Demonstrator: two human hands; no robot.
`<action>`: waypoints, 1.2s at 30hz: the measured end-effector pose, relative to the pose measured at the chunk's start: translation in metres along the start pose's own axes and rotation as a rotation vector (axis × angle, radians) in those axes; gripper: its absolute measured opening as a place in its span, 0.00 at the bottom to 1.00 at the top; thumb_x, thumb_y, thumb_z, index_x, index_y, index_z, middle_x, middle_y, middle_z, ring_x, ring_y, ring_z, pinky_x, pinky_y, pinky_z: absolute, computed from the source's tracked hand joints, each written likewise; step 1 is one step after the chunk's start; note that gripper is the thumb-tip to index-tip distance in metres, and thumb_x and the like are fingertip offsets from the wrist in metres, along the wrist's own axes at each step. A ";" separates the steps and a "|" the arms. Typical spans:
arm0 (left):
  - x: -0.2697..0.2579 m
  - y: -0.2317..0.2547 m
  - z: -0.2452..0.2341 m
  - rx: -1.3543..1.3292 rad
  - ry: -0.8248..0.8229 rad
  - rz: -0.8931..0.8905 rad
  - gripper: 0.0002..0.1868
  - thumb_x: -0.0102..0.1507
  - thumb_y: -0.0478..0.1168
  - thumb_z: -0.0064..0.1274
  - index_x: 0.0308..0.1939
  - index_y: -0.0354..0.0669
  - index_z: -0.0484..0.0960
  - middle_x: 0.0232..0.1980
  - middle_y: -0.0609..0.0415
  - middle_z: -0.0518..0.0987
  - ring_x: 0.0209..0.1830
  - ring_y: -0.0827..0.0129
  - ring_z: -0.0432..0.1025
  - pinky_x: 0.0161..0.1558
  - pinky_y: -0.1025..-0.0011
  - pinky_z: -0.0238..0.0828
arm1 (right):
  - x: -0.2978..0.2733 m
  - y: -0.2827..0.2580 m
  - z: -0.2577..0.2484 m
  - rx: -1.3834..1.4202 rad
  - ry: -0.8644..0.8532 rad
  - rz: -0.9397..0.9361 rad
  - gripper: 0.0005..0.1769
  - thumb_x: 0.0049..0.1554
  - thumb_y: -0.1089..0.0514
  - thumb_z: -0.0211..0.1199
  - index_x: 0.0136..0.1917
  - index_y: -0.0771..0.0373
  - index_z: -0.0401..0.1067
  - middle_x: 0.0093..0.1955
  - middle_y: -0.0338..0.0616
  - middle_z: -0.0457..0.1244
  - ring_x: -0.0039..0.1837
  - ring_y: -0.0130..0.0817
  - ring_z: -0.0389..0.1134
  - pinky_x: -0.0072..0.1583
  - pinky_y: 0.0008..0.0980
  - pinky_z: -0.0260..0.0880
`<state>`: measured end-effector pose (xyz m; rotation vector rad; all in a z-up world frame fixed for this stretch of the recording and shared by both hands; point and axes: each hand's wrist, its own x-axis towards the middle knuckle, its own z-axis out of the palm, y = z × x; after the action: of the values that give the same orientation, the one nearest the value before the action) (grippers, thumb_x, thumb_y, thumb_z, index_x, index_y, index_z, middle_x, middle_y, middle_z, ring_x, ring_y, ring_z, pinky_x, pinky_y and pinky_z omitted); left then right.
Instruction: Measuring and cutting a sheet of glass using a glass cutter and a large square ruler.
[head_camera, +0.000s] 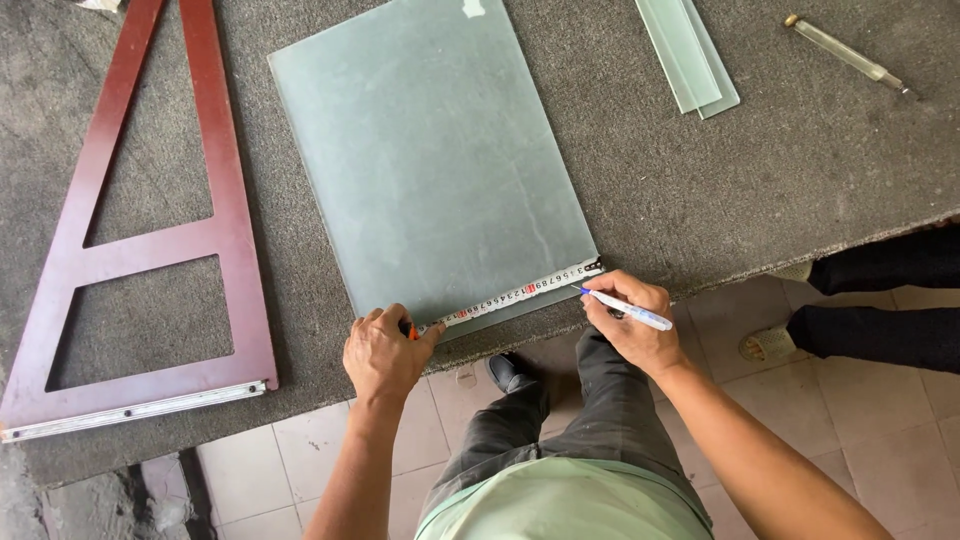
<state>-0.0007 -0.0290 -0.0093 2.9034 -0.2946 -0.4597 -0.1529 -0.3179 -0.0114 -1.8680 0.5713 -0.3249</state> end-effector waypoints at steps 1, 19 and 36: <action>0.000 0.000 0.000 -0.001 0.001 0.000 0.24 0.48 0.63 0.70 0.31 0.50 0.83 0.31 0.52 0.79 0.39 0.54 0.78 0.45 0.60 0.74 | 0.000 -0.001 0.000 -0.001 0.000 -0.001 0.08 0.50 0.68 0.68 0.45 0.65 0.81 0.32 0.50 0.70 0.34 0.29 0.69 0.39 0.32 0.72; -0.001 0.002 -0.001 -0.035 0.024 0.000 0.24 0.47 0.62 0.71 0.31 0.50 0.84 0.30 0.51 0.80 0.38 0.53 0.79 0.47 0.61 0.75 | 0.002 -0.002 0.005 -0.033 0.011 -0.013 0.07 0.50 0.68 0.68 0.44 0.65 0.80 0.31 0.50 0.69 0.33 0.28 0.67 0.38 0.32 0.70; 0.000 0.013 -0.024 -0.090 -0.103 -0.114 0.20 0.49 0.58 0.69 0.28 0.49 0.82 0.32 0.59 0.80 0.37 0.64 0.73 0.42 0.65 0.73 | -0.022 -0.052 -0.029 -0.010 0.170 0.045 0.07 0.53 0.66 0.64 0.47 0.67 0.75 0.34 0.41 0.70 0.35 0.27 0.70 0.39 0.23 0.69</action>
<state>0.0048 -0.0378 0.0161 2.8234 -0.1193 -0.6258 -0.1731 -0.3145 0.0485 -1.8455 0.7306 -0.4546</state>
